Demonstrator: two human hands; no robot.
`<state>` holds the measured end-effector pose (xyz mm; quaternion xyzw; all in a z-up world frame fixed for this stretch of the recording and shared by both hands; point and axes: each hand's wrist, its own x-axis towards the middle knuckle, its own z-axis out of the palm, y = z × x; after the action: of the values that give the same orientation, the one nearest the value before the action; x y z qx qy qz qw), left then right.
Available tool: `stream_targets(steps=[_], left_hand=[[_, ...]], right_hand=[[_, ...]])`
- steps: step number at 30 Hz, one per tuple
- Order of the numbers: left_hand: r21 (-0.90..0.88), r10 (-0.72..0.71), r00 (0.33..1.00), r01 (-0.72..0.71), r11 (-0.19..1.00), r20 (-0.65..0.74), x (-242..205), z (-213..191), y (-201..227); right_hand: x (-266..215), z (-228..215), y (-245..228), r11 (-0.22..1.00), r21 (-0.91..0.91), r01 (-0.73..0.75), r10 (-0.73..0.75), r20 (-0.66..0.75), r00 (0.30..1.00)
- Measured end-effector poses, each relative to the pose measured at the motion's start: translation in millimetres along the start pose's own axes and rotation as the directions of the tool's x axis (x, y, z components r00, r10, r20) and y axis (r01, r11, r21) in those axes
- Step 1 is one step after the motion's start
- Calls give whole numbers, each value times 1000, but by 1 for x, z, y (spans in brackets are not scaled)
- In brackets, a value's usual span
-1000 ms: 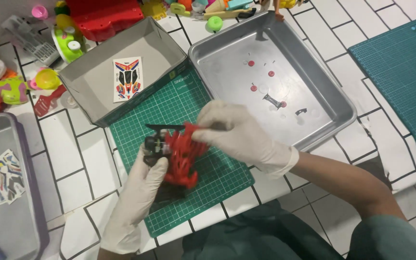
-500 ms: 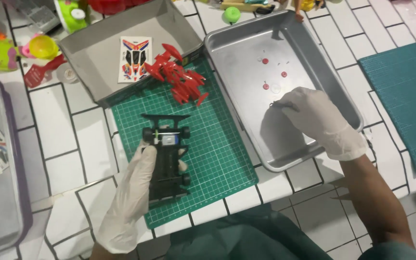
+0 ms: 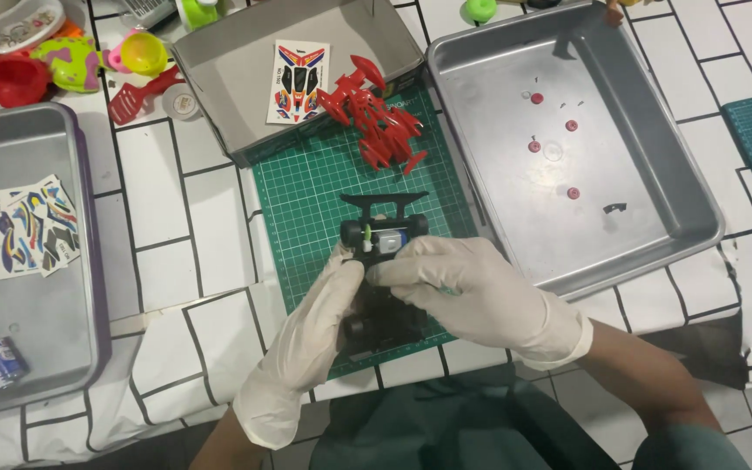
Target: The person assembles a red and black model vehicle on a green cutting mat. They attach red body panels to the black chassis and then insert small red wheels into the wheel wells.
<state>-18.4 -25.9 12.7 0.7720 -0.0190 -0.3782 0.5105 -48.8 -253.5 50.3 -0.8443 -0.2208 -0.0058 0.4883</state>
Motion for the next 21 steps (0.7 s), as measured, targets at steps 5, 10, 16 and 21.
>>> stream_targets(steps=[5, 10, 16, 21], left_hand=[[285, 687, 726, -650, 704, -41, 4, 4, -28], [-401, 497, 867, -446, 800, 27, -14, 17, 33], [-349, 506, 860, -497, 795, -72, -29, 6, 34], [-147, 652, 752, -658, 738, -92, -40, 10, 29]], right_hand=[[-4, 0, 5, 999, -35, 14, -13, 10, 1000], [-2, 5, -7, 991, -116, -64, 54, -94, 994], [-11, 11, -16, 981, 100, 163, -101, -455, 885], [-14, 21, -10, 669, 623, -405, 548, -46, 835]])
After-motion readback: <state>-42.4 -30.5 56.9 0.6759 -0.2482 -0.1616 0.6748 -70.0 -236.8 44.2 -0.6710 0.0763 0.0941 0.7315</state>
